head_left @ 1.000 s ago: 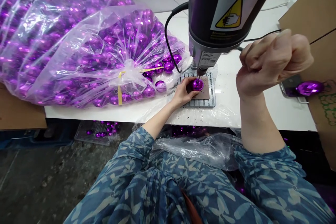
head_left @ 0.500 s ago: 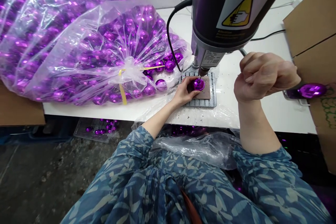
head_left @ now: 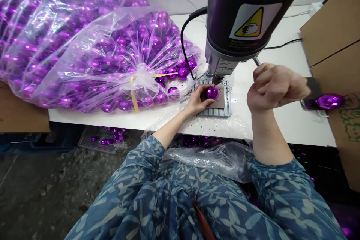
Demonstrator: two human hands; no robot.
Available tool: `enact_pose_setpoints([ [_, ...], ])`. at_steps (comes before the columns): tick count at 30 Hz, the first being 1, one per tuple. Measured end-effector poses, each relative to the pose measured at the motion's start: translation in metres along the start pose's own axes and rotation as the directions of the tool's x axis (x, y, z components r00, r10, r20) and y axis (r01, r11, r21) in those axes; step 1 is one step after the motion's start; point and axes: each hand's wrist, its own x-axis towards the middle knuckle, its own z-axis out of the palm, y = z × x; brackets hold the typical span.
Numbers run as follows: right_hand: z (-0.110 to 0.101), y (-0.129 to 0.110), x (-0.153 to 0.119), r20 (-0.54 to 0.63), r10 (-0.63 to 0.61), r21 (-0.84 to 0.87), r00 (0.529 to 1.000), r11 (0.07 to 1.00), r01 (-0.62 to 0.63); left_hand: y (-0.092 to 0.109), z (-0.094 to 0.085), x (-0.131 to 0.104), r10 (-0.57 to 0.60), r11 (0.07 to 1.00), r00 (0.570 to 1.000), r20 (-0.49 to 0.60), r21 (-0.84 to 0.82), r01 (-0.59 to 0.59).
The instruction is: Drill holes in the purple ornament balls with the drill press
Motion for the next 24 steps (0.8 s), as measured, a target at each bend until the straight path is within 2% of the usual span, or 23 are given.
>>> enact_pose_setpoints([
  [2,0.012,-0.01,0.022,-0.004,0.058,-0.001,0.998,0.998,-0.058,-0.011,-0.003,0.004,0.077,0.99,0.996,0.045,0.116,-0.082],
  [4,0.023,-0.016,0.049,0.042,0.135,-0.018,0.99,0.991,-0.134,-0.022,-0.007,0.009,0.17,0.949,0.979,0.114,0.247,-0.194],
  [5,0.028,-0.016,0.062,0.1,0.239,-0.037,0.966,0.971,-0.236,-0.025,-0.008,0.01,0.213,0.924,0.968,0.137,0.293,-0.245],
  [6,0.031,-0.015,0.075,0.143,0.32,-0.058,0.937,0.947,-0.315,-0.028,-0.009,0.01,0.253,0.901,0.957,0.142,0.326,-0.287],
  [9,0.035,-0.006,0.097,0.144,0.418,-0.105,0.897,0.908,-0.407,-0.031,-0.011,-0.004,0.379,0.829,0.923,0.068,0.417,-0.372],
  [11,0.036,0.0,0.099,0.121,0.428,-0.1,0.896,0.903,-0.418,-0.03,-0.011,-0.029,0.498,0.756,0.865,0.053,0.461,-0.464],
  [12,0.035,0.002,0.098,0.12,0.424,-0.089,0.898,0.905,-0.416,-0.029,-0.012,-0.046,0.563,0.707,0.822,0.089,0.463,-0.534],
  [14,0.035,0.004,0.095,0.12,0.419,-0.076,0.9,0.908,-0.412,-0.027,-0.013,-0.086,0.648,0.585,0.72,0.248,0.443,-0.68],
  [15,0.034,0.004,0.093,0.113,0.424,-0.082,0.898,0.905,-0.417,-0.026,-0.014,-0.106,0.644,0.523,0.681,0.349,0.449,-0.724],
  [17,0.033,0.005,0.091,0.067,0.456,-0.105,0.887,0.888,-0.449,-0.021,-0.018,-0.14,0.576,0.394,0.631,0.52,0.5,-0.771],
  [19,0.033,0.005,0.091,0.018,0.508,-0.126,0.861,0.855,-0.502,-0.017,-0.024,-0.16,0.527,0.303,0.597,0.605,0.522,-0.797],
  [21,0.033,0.007,0.092,0.011,0.551,-0.125,0.834,0.829,-0.546,-0.012,-0.033,-0.16,0.54,0.313,0.597,0.593,0.517,-0.797],
  [23,0.033,0.009,0.091,0.006,0.539,-0.099,0.842,0.838,-0.536,-0.006,-0.046,-0.14,0.587,0.384,0.644,0.491,0.532,-0.755],
  [24,0.034,0.01,0.091,-0.002,0.516,-0.086,0.857,0.854,-0.514,-0.001,-0.053,-0.124,0.598,0.421,0.682,0.421,0.558,-0.715],
])
